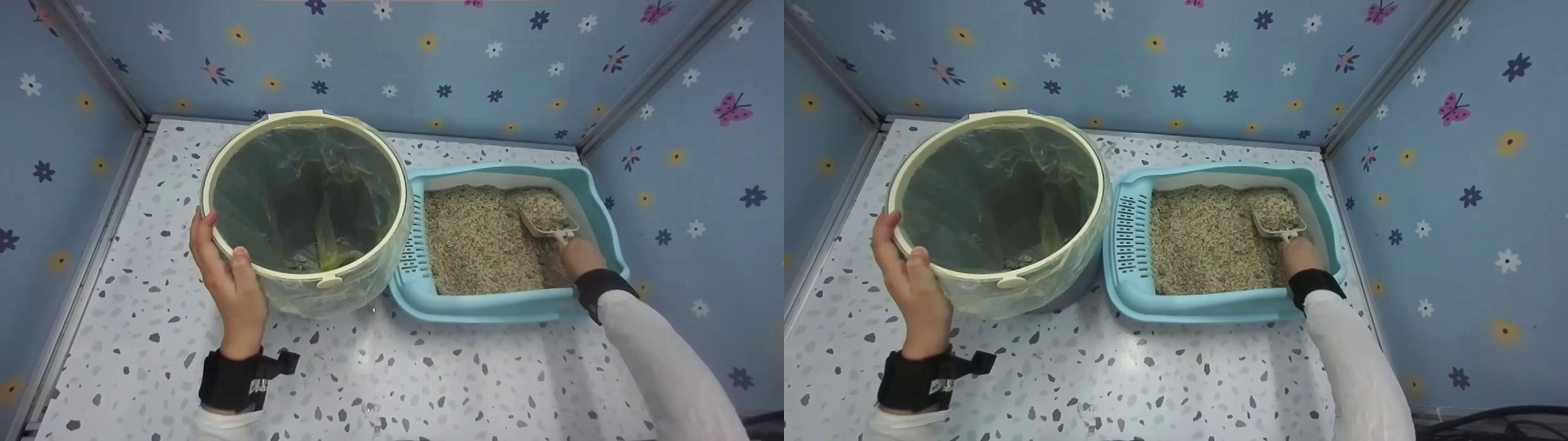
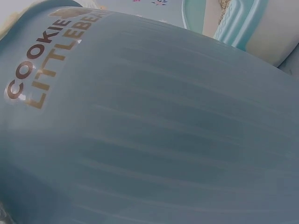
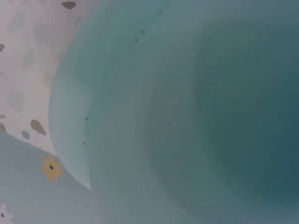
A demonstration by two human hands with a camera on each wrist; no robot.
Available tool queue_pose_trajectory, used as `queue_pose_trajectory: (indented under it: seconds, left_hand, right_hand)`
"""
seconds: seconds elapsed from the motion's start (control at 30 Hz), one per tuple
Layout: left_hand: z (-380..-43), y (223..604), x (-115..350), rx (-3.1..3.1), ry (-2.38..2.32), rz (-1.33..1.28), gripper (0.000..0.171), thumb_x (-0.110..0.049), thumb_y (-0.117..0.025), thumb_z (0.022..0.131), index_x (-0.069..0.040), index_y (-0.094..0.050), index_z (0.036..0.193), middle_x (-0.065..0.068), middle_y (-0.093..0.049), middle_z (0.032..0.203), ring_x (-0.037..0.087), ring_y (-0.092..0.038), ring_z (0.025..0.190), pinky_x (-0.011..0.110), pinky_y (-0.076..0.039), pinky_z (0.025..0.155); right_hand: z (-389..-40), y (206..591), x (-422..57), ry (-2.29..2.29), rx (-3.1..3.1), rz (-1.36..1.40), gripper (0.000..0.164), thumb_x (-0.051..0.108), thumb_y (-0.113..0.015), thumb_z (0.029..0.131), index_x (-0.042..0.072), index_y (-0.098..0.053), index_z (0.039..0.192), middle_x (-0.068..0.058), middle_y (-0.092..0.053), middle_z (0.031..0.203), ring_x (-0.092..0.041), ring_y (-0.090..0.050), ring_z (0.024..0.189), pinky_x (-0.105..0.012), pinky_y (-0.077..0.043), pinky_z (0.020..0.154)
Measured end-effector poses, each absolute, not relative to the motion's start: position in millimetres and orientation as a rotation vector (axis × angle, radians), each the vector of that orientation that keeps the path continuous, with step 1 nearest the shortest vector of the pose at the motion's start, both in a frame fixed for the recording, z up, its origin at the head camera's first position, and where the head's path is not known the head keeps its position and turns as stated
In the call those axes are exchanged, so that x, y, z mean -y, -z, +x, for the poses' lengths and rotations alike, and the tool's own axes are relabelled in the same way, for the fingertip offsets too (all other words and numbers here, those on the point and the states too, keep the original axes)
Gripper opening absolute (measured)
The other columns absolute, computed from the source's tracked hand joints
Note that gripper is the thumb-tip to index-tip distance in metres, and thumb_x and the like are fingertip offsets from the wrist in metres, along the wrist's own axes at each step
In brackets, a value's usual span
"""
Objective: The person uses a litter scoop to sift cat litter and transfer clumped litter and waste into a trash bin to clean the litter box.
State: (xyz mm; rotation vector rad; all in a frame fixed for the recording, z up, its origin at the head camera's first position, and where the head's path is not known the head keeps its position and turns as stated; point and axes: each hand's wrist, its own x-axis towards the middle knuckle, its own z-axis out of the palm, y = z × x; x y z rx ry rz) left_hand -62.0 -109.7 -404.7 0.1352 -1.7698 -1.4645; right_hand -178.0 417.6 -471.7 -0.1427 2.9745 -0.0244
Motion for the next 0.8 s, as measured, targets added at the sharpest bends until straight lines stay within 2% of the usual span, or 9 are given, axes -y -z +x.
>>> queue_pose_trajectory:
  seconds: [0.1,0.2,0.27,0.37,0.43,0.6,0.8]
  left_hand:
    - [-62,405,109,1.772,1.47,0.134,0.048,-0.002,-0.037,0.086,0.015,-0.036,0.132,0.032,-0.026,0.144,0.032,-0.022,0.139,0.032,-0.014,0.114]
    - [-61,405,109,1.781,1.474,0.135,0.048,-0.002,-0.036,0.087,0.015,-0.035,0.132,0.031,-0.025,0.144,0.031,-0.021,0.14,0.032,-0.013,0.114]
    - [-61,405,109,1.779,1.476,0.134,0.048,-0.002,-0.036,0.088,0.015,-0.035,0.132,0.031,-0.025,0.145,0.031,-0.021,0.14,0.032,-0.013,0.114]
    - [-62,405,109,1.777,1.46,0.131,0.048,-0.002,-0.036,0.087,0.015,-0.035,0.132,0.032,-0.026,0.144,0.033,-0.021,0.139,0.033,-0.013,0.114]
    - [-62,405,110,1.771,1.454,0.129,0.048,-0.002,-0.036,0.087,0.016,-0.035,0.132,0.032,-0.026,0.143,0.034,-0.022,0.139,0.033,-0.013,0.114]
    - [-63,405,109,1.764,1.45,0.13,0.049,-0.002,-0.037,0.086,0.016,-0.036,0.131,0.033,-0.027,0.143,0.035,-0.022,0.139,0.033,-0.013,0.115]
    - [-62,404,109,1.778,1.455,0.136,0.049,-0.002,-0.036,0.086,0.015,-0.035,0.132,0.032,-0.026,0.144,0.034,-0.022,0.139,0.032,-0.013,0.114]
  right_hand:
    - [-177,471,-416,0.248,-2.985,0.023,0.042,0.021,-0.04,0.1,-0.009,-0.054,0.074,-0.024,-0.054,0.064,-0.038,-0.054,0.055,-0.048,-0.041,0.054]
    - [-174,470,-414,0.27,-3.031,-0.029,0.04,0.022,-0.042,0.099,-0.006,-0.052,0.072,-0.02,-0.051,0.057,-0.036,-0.051,0.049,-0.047,-0.04,0.051]
    - [-171,469,-412,0.284,-3.066,-0.086,0.041,0.022,-0.043,0.099,-0.01,-0.054,0.076,-0.021,-0.051,0.057,-0.037,-0.051,0.049,-0.05,-0.042,0.053]
    - [-166,468,-409,0.311,-3.111,-0.124,0.041,0.023,-0.043,0.099,-0.016,-0.054,0.092,-0.024,-0.053,0.062,-0.038,-0.053,0.052,-0.052,-0.043,0.057]
    - [-162,467,-407,0.336,-3.123,-0.113,0.043,0.025,-0.043,0.1,-0.016,-0.053,0.096,-0.023,-0.053,0.063,-0.038,-0.053,0.053,-0.051,-0.043,0.056]
    - [-153,463,-402,0.353,-3.189,-0.123,0.039,0.028,-0.043,0.099,-0.009,-0.051,0.087,-0.015,-0.046,0.058,-0.032,-0.047,0.048,-0.044,-0.036,0.048]
    - [-145,463,-400,0.393,-3.248,-0.122,0.041,0.029,-0.043,0.1,-0.011,-0.05,0.093,-0.014,-0.044,0.057,-0.031,-0.046,0.046,-0.045,-0.036,0.045]
